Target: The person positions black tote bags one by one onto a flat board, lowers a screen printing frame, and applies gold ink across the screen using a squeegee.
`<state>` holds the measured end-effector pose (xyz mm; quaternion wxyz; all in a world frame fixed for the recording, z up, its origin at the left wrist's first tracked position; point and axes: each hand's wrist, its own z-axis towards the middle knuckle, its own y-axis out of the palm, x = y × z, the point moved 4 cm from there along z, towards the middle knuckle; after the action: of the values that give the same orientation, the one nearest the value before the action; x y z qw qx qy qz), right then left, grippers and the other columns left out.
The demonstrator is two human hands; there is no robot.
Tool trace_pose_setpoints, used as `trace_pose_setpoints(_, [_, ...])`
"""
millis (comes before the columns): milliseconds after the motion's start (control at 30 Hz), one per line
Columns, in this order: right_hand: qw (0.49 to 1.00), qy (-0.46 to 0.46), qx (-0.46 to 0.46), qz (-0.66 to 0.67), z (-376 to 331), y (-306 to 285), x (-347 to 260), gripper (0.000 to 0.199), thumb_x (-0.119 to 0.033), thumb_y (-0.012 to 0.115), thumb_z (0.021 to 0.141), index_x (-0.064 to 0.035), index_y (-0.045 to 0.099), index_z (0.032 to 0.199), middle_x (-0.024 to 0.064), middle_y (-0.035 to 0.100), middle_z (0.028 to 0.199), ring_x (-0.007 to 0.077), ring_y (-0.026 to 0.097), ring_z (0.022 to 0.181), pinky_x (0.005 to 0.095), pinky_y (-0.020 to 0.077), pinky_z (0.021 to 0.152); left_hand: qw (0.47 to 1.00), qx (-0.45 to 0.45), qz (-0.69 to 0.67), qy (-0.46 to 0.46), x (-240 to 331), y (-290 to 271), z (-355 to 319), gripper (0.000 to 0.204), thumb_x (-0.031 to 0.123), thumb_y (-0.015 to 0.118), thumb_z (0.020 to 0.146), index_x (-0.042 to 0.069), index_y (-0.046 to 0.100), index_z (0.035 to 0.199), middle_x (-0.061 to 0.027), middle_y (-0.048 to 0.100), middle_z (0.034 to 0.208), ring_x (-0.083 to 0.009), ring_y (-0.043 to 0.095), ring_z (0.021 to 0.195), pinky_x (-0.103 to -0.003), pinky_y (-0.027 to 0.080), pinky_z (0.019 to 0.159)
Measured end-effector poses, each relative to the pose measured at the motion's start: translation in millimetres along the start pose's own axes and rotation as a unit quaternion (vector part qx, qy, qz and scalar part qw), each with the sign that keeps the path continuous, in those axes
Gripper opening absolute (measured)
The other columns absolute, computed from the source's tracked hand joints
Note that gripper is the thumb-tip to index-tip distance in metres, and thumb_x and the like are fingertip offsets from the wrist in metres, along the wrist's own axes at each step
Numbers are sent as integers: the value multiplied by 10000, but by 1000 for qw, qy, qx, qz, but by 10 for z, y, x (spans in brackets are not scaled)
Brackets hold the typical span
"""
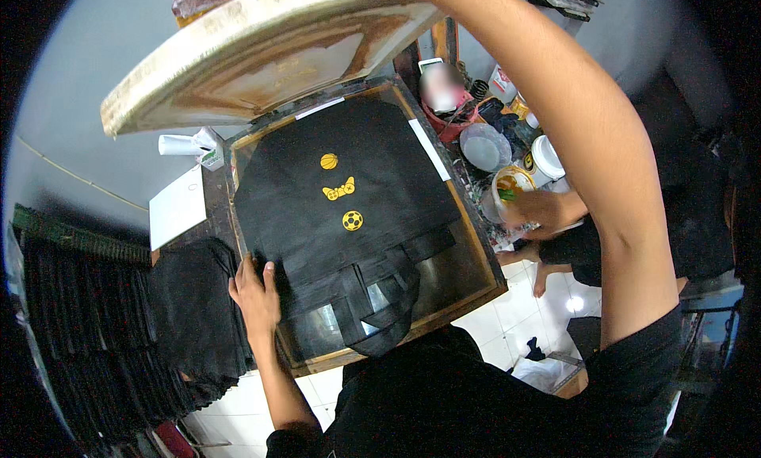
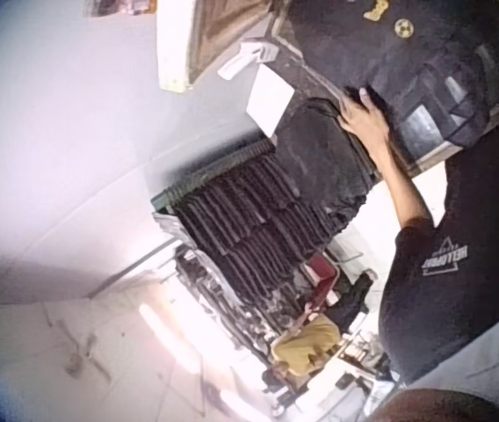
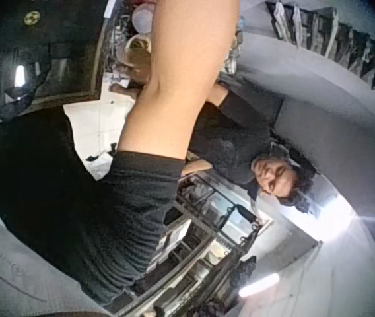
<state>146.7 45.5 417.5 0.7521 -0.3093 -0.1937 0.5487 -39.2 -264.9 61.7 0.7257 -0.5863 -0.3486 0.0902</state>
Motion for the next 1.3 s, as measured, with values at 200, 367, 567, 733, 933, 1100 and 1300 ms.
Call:
trace_pose_setpoints(200, [1000, 17, -7, 5, 259, 142, 97, 294, -218, 709, 810, 7, 712, 999, 287, 702, 998, 447, 675, 978, 502, 529, 842, 999, -39, 28, -18, -70, -133, 63, 477, 281, 491, 1056, -25, 507, 1421, -235, 622, 1333, -353, 546, 1309, -536, 211, 1203])
trace_pose_setpoints(367, [1000, 25, -6, 4, 428, 179, 168, 302, -223, 701, 792, -8, 731, 1002, 284, 703, 1007, 446, 674, 985, 498, 528, 854, 999, -31, 38, -9, -84, -163, 103, 443, 250, 493, 1050, -10, 526, 1407, -220, 662, 1273, -348, 580, 1273, -529, 227, 1198])
trace_pose_setpoints(567, [999, 43, -17, 4, 513, 187, 200, 307, -215, 663, 786, -18, 748, 1004, 282, 703, 1017, 447, 674, 989, 497, 527, 866, 997, -64, 32, -14, -45, -194, 195, 424, 244, 499, 1048, -11, 551, 1383, -235, 662, 1267, -367, 580, 1269, -521, 236, 1198])
trace_pose_setpoints(733, [1000, 24, 6, -1, 511, 193, 221, 323, -188, 606, 792, -21, 749, 1029, 286, 699, 1039, 446, 672, 1007, 498, 525, 884, 996, -62, 53, -19, -36, -193, 198, 418, 261, 508, 1045, -16, 582, 1349, -249, 658, 1270, -368, 577, 1273, -528, 249, 1192])
trace_pose_setpoints(933, [999, 29, 11, -20, 536, 173, 243, 343, -168, 577, 791, -15, 748, 1046, 293, 696, 1059, 448, 669, 1030, 496, 521, 914, 997, -14, 81, -1, 309, -161, 445, 495, 324, 598, 994, -46, 590, 1322, -270, 640, 1288, -407, 555, 1284, -526, 291, 1173])
trace_pose_setpoints(1100, [999, 39, 6, -15, 503, 196, 273, 346, -160, 565, 794, -8, 750, 1045, 292, 695, 1080, 441, 670, 1043, 489, 518, 931, 987, -1, -99, 130, 1167, 471, 931, 602, 377, 664, 940, -56, 563, 1346, -301, 575, 1373, -422, 514, 1333, -503, 305, 1175])
trace_pose_setpoints(1300, [1000, 24, 8, -13, 526, 198, 211, 329, -170, 568, 809, -6, 760, 1021, 277, 702, 1086, 429, 674, 1049, 477, 520, 937, 991, -74, -25, 107, 1869, 1310, 1783, 1007, 666, 643, 849, 34, 323, 1564, -290, 159, 1652, -449, 63, 1549, -614, 54, 1223])
